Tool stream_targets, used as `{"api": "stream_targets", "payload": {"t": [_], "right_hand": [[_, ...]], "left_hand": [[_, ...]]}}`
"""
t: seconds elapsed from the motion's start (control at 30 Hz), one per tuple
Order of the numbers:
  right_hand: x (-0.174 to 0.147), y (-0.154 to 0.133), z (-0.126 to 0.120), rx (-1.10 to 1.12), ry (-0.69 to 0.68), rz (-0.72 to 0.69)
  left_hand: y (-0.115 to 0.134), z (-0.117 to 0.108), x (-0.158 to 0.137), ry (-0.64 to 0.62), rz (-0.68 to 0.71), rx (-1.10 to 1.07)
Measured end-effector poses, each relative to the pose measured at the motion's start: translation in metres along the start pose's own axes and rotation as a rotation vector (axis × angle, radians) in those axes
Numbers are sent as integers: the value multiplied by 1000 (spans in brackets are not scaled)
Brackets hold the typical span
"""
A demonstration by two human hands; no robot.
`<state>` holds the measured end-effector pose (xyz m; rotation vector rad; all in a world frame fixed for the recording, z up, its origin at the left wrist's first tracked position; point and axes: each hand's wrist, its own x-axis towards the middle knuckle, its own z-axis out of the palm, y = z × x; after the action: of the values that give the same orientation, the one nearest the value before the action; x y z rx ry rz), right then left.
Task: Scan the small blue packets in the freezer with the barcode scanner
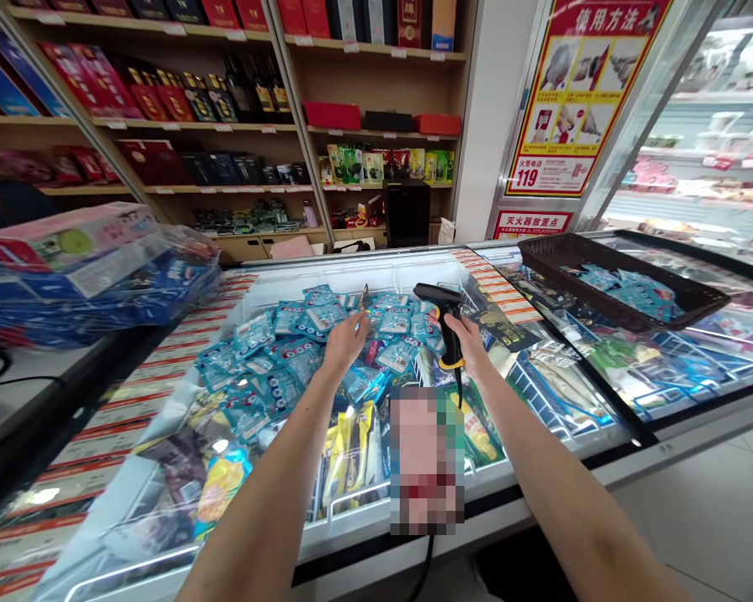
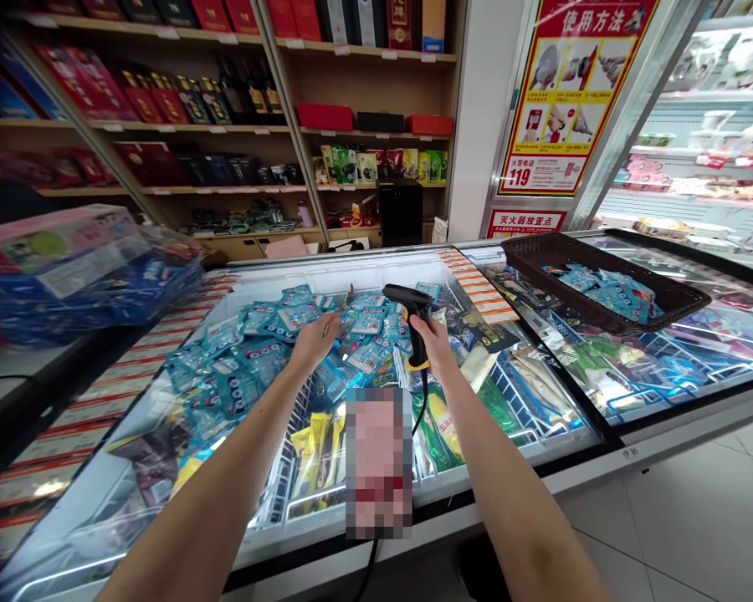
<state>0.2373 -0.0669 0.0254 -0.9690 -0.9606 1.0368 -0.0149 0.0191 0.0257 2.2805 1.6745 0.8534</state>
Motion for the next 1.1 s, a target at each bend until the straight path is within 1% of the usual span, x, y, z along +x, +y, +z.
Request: {"api": "stream_targets", "payload": {"t": [0.13, 0.3, 0.37, 0.5, 0.57, 0.67, 0.77, 0.93, 1.1], "right_hand": [[-3, -1, 1, 95, -1, 19], [0, -2, 1, 43, -7, 20], [1, -1, 1, 15, 15, 25], [2, -1, 0, 21, 25, 28], [2, -2, 0, 40, 27, 18], [3, -3, 0, 65, 25, -8], [3, -3, 0, 61, 11, -23], [3, -1, -2, 74, 0, -29], [3, 0, -3, 92, -17, -31]], "left_hand": [[1, 0, 5, 10, -31, -132], [18, 1, 8, 10, -68, -99], [28, 5, 9, 1, -60, -42], [46, 19, 12, 14, -36, 185], [51, 26, 13, 28, -52, 201], [55, 34, 14, 17, -93, 137], [53, 35, 14, 35, -152, 32], [47, 30, 12, 116, -223, -262], [48, 23, 7, 173, -279, -411]]}}
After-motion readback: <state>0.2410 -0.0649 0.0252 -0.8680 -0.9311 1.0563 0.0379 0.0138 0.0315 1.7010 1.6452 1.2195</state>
